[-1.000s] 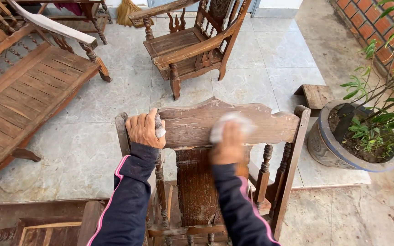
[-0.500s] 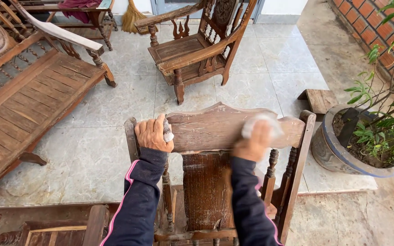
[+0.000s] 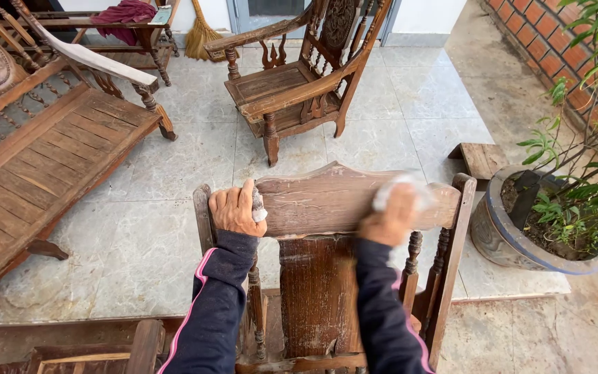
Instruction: Sanding a wooden chair with sandpaper and a scraper to prepare it for refinishing.
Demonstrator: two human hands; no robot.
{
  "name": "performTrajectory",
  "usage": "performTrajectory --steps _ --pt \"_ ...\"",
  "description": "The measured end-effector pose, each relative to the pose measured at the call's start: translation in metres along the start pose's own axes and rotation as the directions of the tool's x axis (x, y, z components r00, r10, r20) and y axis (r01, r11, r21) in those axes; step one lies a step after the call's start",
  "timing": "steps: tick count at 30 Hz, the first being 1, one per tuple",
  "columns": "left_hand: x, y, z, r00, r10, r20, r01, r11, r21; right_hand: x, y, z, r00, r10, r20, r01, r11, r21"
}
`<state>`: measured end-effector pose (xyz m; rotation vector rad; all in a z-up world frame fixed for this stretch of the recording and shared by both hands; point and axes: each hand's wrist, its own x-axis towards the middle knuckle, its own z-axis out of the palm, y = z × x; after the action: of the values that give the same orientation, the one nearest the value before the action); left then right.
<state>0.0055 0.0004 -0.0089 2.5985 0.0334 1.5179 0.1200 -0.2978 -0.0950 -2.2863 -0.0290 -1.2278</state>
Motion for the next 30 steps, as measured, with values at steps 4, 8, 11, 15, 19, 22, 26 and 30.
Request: performTrajectory --steps 4,8,11,15,19,22,26,30 --pt "-0.002 -0.002 -0.004 1.0 0.007 0.029 -0.007 1.0 0.0 -0.038 -0.125 -0.032 0.816 -0.435 0.38 0.392 0.9 0.188" --pt "-0.001 -0.005 -0.007 0.997 0.057 0.06 -0.057 0.998 -0.013 -0.027 -0.081 -0.039 0.76 -0.623 0.188 0.595 0.782 0.186" --pt "-0.002 -0.006 -0.007 0.997 0.073 0.023 -0.073 0.997 -0.002 -0.002 0.005 -0.038 0.871 -0.472 0.138 0.479 0.877 -0.027" --pt "-0.001 -0.003 -0.005 0.996 0.088 -0.015 -0.089 0.996 -0.032 -0.006 0.017 -0.026 0.997 -0.081 -0.004 0.081 0.994 -0.071" --pt "-0.003 -0.006 -0.003 0.996 0.089 0.028 -0.089 0.996 -0.003 -0.071 -0.075 -0.015 0.957 -0.288 0.012 0.288 0.956 0.05" --pt "-0.004 -0.004 -0.004 0.996 0.072 0.044 -0.072 0.997 -0.008 -0.095 -0.09 -0.028 0.706 -0.656 0.267 0.631 0.754 0.184" --pt "0.004 -0.004 -0.01 0.993 0.115 0.012 -0.115 0.993 -0.003 -0.041 0.014 -0.055 0.869 -0.467 0.165 0.463 0.884 0.059" --pt "0.001 0.0 -0.006 0.995 0.096 -0.009 -0.096 0.995 0.021 -0.038 0.058 -0.052 0.988 -0.049 0.143 0.06 0.995 -0.078"
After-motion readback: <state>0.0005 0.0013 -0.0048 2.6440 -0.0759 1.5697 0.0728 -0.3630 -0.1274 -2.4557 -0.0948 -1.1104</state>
